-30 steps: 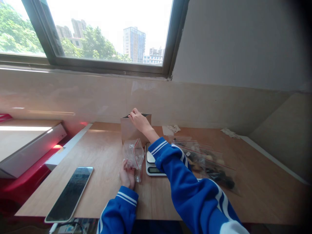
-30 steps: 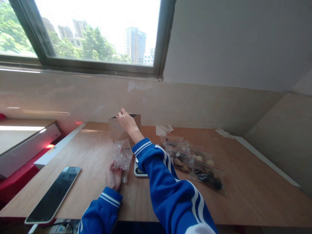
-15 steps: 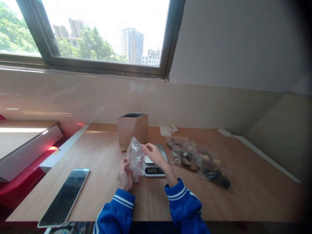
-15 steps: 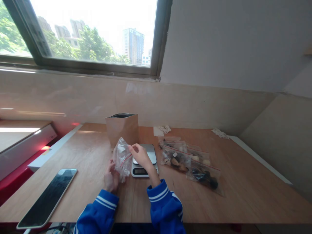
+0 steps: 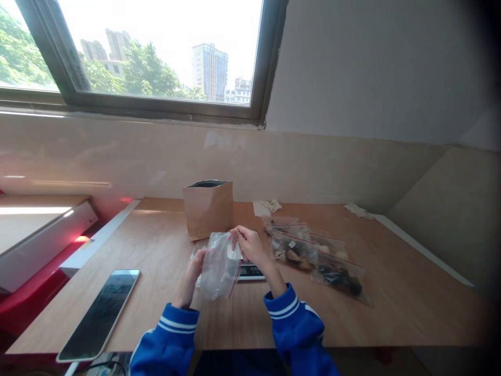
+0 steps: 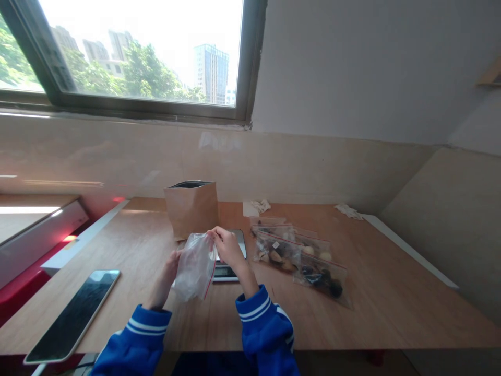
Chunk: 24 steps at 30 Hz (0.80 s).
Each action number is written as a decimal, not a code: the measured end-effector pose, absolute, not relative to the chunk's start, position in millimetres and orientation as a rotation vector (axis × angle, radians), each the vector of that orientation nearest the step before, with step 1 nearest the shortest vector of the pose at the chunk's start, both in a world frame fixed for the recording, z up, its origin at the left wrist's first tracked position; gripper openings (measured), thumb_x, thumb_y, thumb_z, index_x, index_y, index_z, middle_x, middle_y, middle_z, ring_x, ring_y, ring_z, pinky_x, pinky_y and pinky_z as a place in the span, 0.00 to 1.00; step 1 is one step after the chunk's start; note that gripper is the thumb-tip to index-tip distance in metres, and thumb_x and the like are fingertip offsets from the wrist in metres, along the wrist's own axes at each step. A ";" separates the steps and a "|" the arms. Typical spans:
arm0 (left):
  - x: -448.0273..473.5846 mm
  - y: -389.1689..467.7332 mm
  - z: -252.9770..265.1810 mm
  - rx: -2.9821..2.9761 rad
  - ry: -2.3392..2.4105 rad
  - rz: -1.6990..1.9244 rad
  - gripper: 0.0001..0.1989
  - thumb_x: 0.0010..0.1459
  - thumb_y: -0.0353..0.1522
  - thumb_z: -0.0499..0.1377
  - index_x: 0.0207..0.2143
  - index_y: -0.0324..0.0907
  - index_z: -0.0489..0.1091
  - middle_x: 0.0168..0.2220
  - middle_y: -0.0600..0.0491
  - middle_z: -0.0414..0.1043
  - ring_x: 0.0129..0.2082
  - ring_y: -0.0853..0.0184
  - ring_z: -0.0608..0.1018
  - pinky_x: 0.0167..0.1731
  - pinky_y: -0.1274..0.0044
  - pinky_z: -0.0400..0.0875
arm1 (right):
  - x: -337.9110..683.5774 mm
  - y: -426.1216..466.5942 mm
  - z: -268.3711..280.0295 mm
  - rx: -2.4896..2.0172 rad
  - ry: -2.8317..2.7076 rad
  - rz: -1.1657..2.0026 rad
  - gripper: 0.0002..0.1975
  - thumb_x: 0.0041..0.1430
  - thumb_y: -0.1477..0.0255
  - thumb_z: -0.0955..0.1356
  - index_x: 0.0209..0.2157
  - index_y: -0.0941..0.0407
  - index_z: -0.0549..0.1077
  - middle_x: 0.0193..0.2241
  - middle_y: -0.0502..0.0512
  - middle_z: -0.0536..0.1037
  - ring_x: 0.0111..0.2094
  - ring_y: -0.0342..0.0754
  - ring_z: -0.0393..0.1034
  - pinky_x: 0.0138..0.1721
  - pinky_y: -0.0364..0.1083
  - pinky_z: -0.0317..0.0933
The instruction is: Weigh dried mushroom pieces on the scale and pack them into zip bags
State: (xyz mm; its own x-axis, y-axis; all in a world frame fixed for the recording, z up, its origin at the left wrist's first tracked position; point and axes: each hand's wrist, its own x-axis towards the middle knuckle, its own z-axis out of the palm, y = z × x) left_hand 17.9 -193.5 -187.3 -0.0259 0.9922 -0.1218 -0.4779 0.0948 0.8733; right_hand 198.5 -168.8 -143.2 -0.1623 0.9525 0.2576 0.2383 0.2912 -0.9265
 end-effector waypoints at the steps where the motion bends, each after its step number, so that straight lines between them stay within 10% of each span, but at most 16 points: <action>1: 20.4 -189.0 -183.7 0.832 0.948 1.321 0.15 0.48 0.40 0.63 0.31 0.37 0.70 0.27 0.49 0.72 0.24 0.66 0.75 0.22 0.77 0.69 | 197.1 -168.9 -143.7 -1.136 -1.637 0.914 0.20 0.60 0.52 0.59 0.39 0.53 0.70 0.22 0.47 0.74 0.10 0.39 0.57 0.14 0.40 0.47; 9: 25.2 -182.7 -176.3 1.093 1.014 1.467 0.17 0.49 0.42 0.62 0.32 0.43 0.59 0.21 0.63 0.63 0.09 0.82 0.57 0.08 0.86 0.48 | 193.1 -164.0 -159.4 -1.233 -1.453 0.644 0.20 0.56 0.52 0.64 0.42 0.52 0.68 0.24 0.49 0.76 0.18 0.43 0.65 0.24 0.41 0.58; 16: 24.0 -188.4 -180.3 0.958 1.077 1.538 0.20 0.50 0.44 0.61 0.36 0.45 0.56 0.22 0.63 0.62 0.12 0.78 0.62 0.11 0.85 0.55 | 177.4 -196.8 -195.0 -0.968 -1.161 1.348 0.30 0.52 0.46 0.63 0.47 0.54 0.62 0.40 0.58 0.75 0.37 0.48 0.72 0.33 0.45 0.67; 24: 21.1 -192.6 -193.3 0.990 1.199 1.610 0.15 0.51 0.37 0.63 0.36 0.44 0.60 0.21 0.60 0.61 0.17 0.73 0.65 0.15 0.82 0.57 | 178.4 -238.9 -218.0 -0.967 -1.098 1.620 0.26 0.41 0.50 0.72 0.31 0.55 0.63 0.20 0.46 0.71 0.18 0.42 0.65 0.20 0.43 0.63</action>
State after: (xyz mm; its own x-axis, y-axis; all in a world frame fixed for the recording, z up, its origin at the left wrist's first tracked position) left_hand 21.1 -192.6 -193.3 -0.3025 0.9485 0.0939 -0.1814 -0.1540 0.9713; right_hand 178.4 -238.9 -218.0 -0.2655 0.9583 -0.1058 -0.2562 -0.1760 -0.9505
